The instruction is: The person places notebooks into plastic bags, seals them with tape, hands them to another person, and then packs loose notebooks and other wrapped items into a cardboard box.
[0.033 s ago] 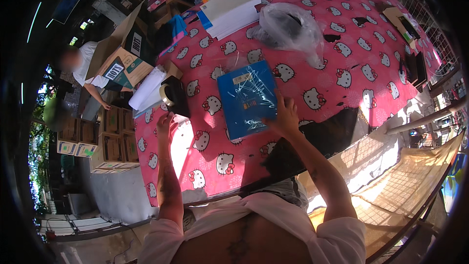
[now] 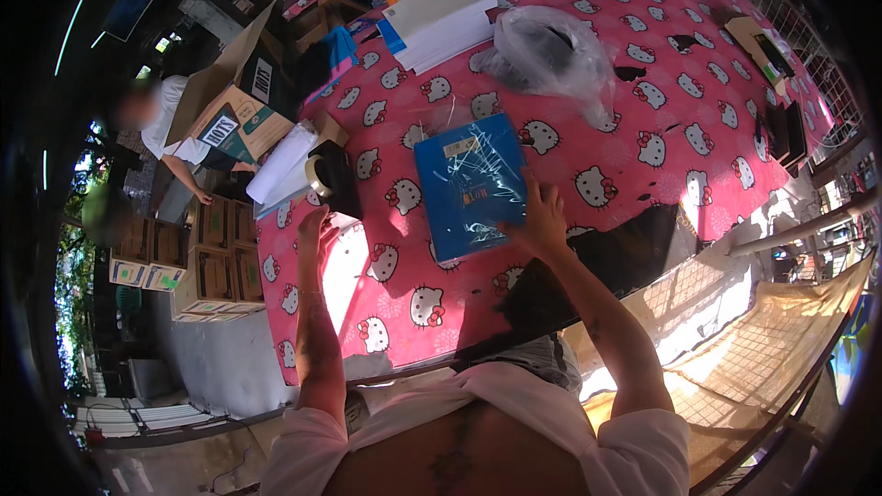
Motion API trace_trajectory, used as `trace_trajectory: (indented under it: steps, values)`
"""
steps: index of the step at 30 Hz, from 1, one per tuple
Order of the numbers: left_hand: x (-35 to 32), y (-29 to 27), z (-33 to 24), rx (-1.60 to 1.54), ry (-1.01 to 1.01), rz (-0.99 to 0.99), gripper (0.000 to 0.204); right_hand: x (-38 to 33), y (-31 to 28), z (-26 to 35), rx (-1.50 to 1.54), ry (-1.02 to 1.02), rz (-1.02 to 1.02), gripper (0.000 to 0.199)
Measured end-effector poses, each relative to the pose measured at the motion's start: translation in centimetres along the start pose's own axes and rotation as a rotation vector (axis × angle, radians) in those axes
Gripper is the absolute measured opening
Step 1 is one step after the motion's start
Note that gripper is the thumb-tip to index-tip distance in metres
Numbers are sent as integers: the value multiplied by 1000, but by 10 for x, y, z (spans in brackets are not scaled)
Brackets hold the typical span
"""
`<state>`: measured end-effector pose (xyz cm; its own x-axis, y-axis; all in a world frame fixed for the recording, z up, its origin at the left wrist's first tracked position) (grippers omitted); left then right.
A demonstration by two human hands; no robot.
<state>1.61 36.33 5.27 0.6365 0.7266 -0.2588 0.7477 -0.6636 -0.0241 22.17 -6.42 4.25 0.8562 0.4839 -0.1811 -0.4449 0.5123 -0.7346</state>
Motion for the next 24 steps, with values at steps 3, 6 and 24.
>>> trace_trajectory:
  steps: [3,6,24]
  values:
    - [6,-25,8,-118,-4,24,17,1,4,1,-10,-57,1,112]
    - [-16,17,27,-310,67,-146,14,0,-7,-6,-5,29,24,112]
    - [-96,319,-55,1473,916,1372,24,-4,-6,-6,49,-86,-37,117]
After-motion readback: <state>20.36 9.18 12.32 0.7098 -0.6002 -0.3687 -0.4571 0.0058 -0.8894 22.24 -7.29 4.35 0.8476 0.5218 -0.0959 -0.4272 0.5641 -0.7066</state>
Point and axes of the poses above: each hand's wrist, its own x-axis towards the middle knuckle, its own y-axis out of the palm, z = x × y, the point moved 4 cm from there along x, towards the middle knuckle, and after that the axes turned 9 degrees about z, right-handed, at the moved point
